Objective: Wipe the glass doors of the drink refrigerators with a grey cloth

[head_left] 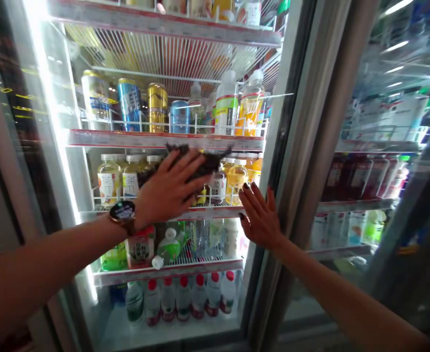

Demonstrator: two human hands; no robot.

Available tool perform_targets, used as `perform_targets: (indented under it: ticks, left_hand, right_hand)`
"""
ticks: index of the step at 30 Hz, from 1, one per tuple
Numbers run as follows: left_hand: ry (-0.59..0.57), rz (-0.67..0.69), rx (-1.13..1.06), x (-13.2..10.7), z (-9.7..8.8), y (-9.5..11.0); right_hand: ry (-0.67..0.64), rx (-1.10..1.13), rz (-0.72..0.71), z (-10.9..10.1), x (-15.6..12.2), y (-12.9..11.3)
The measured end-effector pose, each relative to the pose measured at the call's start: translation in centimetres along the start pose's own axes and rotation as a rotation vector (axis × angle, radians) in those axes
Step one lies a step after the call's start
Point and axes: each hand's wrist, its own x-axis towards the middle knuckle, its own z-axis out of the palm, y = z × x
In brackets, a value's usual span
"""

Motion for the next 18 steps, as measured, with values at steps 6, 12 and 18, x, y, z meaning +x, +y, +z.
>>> perform_targets:
  ticks: [6, 12, 18]
  left_hand:
    - [-0.272, 0.673, -0.231, -10.9, 4.5, 8.4]
    - [-0.148, 0.472, -0.11, -9.0, -2.2, -4.1]
    - [0.104, -0.209, 0.103, -7.1, -3.9, -5.7]
  right_hand:
    - [-0.061, 0.025, 0.013, -0.8, 0.1, -0.5]
    - [-0.11, 0.068, -0.053, -0.5, -0.2, -3.5]
    - [-0.063, 0.007, -0.039, 0.8, -0.7, -4.4]
